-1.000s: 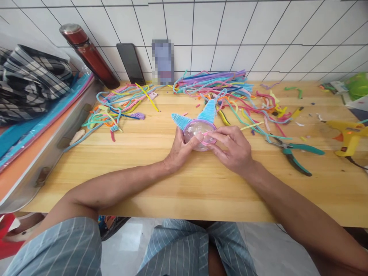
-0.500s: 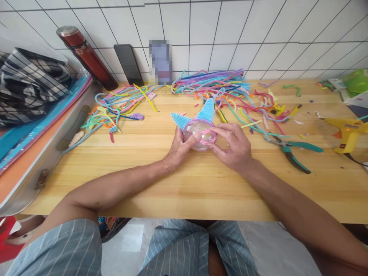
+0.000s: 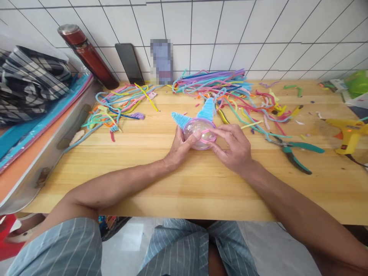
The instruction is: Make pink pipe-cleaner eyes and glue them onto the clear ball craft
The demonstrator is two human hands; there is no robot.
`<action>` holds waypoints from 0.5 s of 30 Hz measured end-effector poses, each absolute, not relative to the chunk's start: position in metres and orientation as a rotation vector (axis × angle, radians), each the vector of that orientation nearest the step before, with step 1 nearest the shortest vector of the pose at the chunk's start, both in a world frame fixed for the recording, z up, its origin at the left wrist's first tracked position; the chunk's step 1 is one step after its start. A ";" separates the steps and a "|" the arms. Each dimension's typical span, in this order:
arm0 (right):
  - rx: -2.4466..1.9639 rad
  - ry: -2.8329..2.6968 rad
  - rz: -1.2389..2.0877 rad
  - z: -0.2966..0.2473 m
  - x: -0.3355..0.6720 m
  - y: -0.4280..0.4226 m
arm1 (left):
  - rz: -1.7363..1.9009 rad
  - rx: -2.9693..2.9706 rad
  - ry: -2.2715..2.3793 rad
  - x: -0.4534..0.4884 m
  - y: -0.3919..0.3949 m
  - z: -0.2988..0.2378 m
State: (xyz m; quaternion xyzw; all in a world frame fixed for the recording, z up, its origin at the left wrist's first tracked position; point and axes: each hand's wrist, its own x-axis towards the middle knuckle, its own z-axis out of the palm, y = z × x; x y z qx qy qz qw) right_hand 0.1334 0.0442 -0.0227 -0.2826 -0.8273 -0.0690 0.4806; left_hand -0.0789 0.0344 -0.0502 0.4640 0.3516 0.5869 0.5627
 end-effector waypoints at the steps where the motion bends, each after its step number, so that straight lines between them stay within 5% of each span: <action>1: -0.678 -2.016 -0.179 -0.022 0.133 0.044 | 1.382 1.087 0.819 -0.079 0.034 -0.049; 15: -0.671 -2.025 -0.206 -0.019 0.132 0.043 | 1.376 1.119 0.880 -0.078 0.033 -0.050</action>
